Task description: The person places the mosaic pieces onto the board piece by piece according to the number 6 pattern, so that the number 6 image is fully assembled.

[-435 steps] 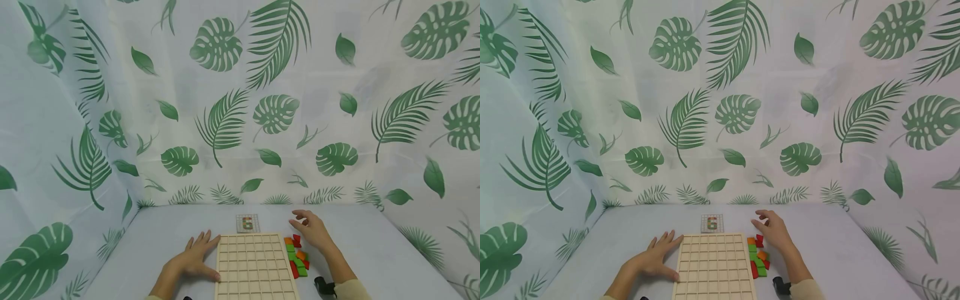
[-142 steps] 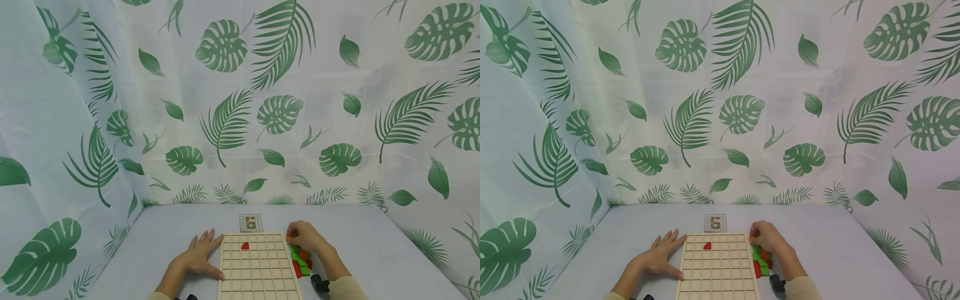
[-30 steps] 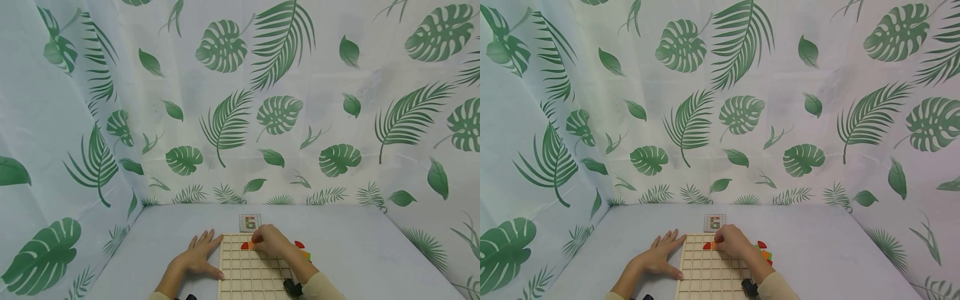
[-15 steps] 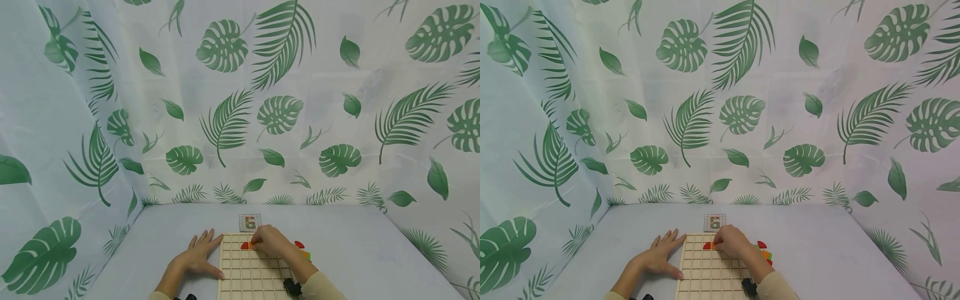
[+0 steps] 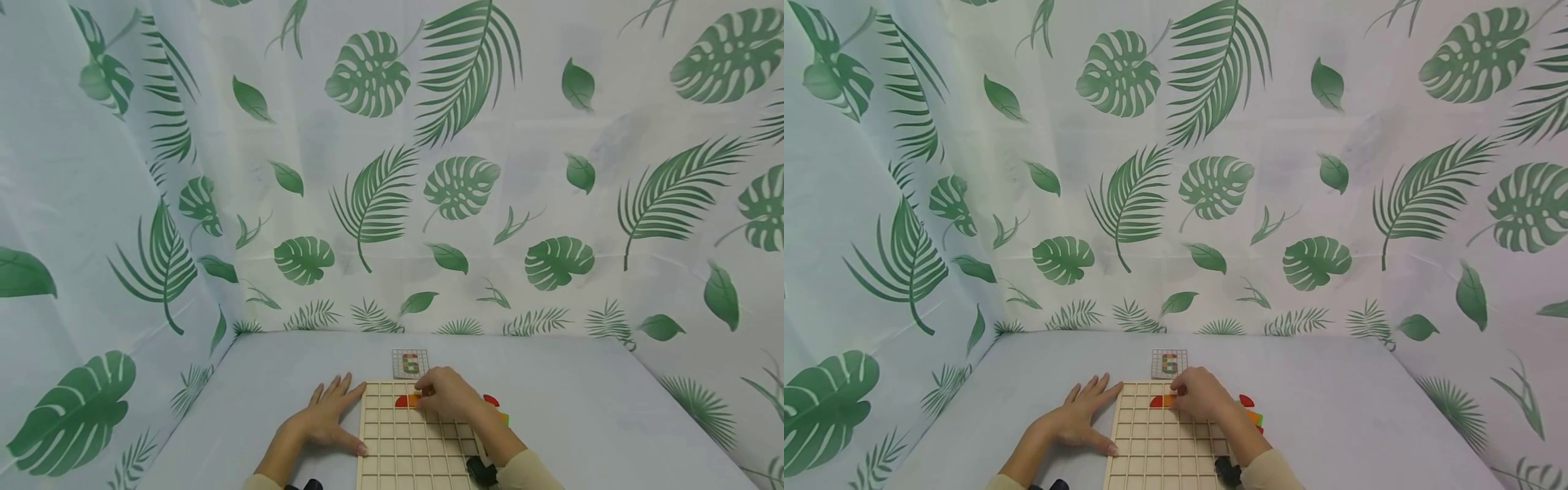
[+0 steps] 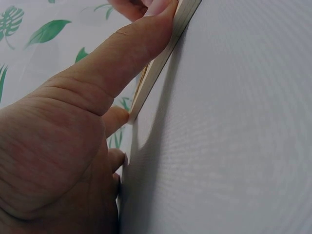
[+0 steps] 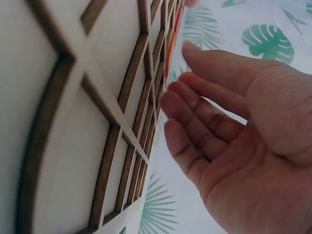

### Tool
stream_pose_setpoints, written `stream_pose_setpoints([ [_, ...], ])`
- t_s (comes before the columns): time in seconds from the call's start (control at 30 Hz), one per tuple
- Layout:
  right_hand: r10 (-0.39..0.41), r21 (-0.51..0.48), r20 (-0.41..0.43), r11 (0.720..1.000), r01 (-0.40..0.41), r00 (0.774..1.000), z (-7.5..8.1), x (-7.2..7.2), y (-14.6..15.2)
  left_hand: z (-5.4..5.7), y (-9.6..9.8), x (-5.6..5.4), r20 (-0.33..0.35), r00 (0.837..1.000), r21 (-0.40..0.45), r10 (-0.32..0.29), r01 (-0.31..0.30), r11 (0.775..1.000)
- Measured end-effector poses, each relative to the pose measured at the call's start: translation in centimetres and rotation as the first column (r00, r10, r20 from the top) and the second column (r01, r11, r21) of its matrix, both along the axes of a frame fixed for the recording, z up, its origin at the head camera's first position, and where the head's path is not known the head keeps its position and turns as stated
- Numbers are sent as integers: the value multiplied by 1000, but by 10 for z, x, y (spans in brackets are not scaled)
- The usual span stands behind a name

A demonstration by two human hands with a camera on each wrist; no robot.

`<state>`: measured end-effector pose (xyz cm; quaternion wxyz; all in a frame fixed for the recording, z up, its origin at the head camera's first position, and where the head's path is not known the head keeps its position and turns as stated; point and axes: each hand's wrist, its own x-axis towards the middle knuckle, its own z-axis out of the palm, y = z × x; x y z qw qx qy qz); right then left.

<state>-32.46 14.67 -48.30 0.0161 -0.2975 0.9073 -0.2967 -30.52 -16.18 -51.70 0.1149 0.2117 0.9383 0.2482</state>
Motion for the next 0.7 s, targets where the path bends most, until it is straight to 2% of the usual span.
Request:
stream_pose_setpoints([
  [0.33, -166, -72, -54, 984, 162, 985, 12, -2, 18, 0, 0, -1, -6, 1000, -7, 1, -1, 1000],
  [0.7, -226, -67, -36, 972, 223, 973, 18, -2, 40, 7, 3, 5, 10, 1000, 9, 5, -5, 1000],
])
